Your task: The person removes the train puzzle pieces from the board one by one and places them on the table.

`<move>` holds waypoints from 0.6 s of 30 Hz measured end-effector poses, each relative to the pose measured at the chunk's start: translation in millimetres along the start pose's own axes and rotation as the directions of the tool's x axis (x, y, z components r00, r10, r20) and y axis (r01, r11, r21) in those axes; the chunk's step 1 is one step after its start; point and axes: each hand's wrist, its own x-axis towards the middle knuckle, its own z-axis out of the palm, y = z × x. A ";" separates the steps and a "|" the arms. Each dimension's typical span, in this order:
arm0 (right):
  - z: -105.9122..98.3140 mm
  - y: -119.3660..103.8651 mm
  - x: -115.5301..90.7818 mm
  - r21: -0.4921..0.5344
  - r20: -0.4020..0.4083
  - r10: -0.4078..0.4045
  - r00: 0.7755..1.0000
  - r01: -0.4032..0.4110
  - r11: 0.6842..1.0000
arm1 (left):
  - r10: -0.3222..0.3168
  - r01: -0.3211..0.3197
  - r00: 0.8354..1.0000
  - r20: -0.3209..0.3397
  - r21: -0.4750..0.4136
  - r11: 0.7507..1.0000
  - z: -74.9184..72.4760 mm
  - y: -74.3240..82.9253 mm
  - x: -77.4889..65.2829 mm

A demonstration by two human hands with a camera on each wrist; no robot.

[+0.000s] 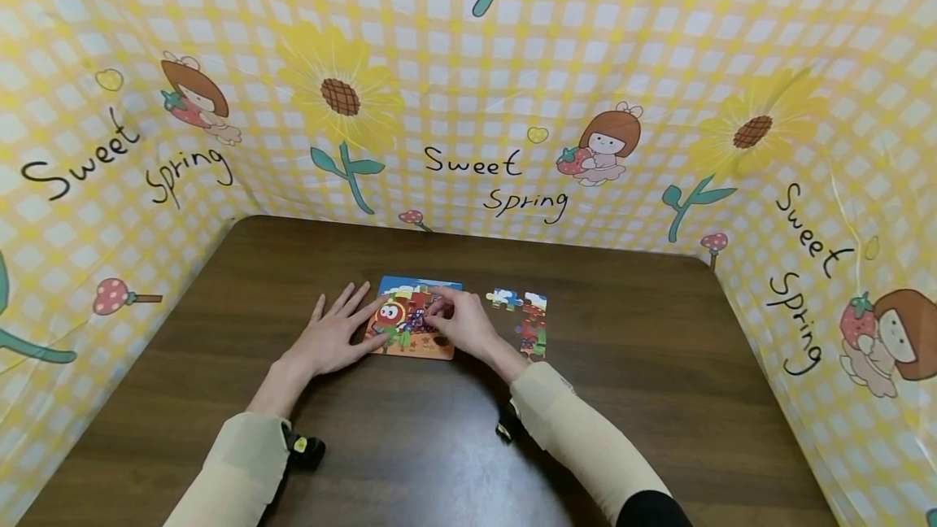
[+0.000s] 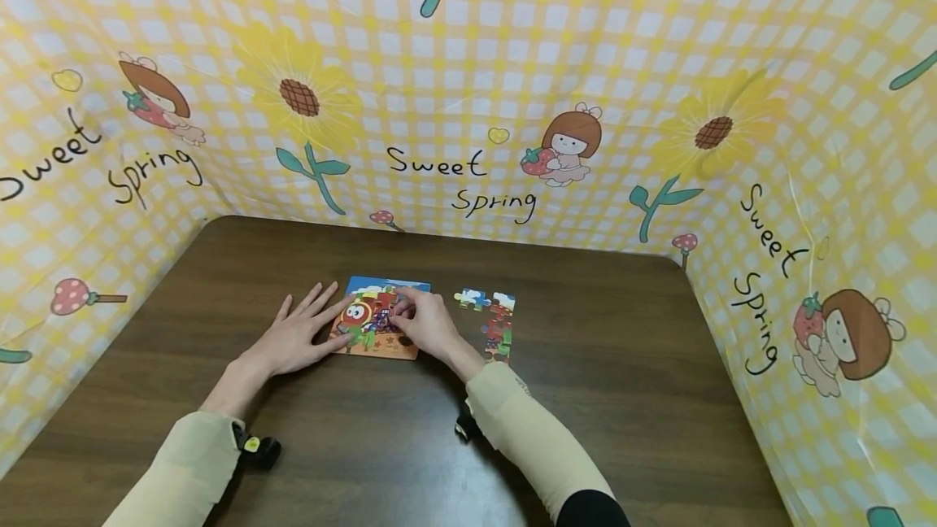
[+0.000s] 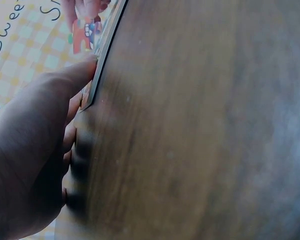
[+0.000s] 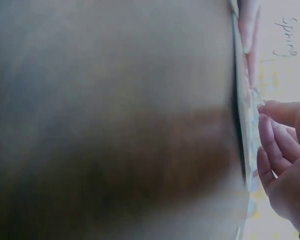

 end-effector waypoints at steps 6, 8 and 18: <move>-29.0 11.1 -13.0 0.034 -0.056 0.056 0.997 -0.054 0.998 | 0.010 -0.010 1.000 0.008 -0.012 1.000 -0.4 -0.5 0.4; -40.6 15.5 -19.2 0.029 -0.073 0.073 0.995 -0.071 0.997 | 0.011 -0.011 1.000 0.011 -0.013 1.000 -2.8 -2.4 -1.6; -87.6 39.0 -52.0 -0.016 -0.058 0.123 0.991 -0.124 0.992 | 0.022 -0.022 0.999 0.023 -0.005 1.000 -9.2 -9.5 -9.6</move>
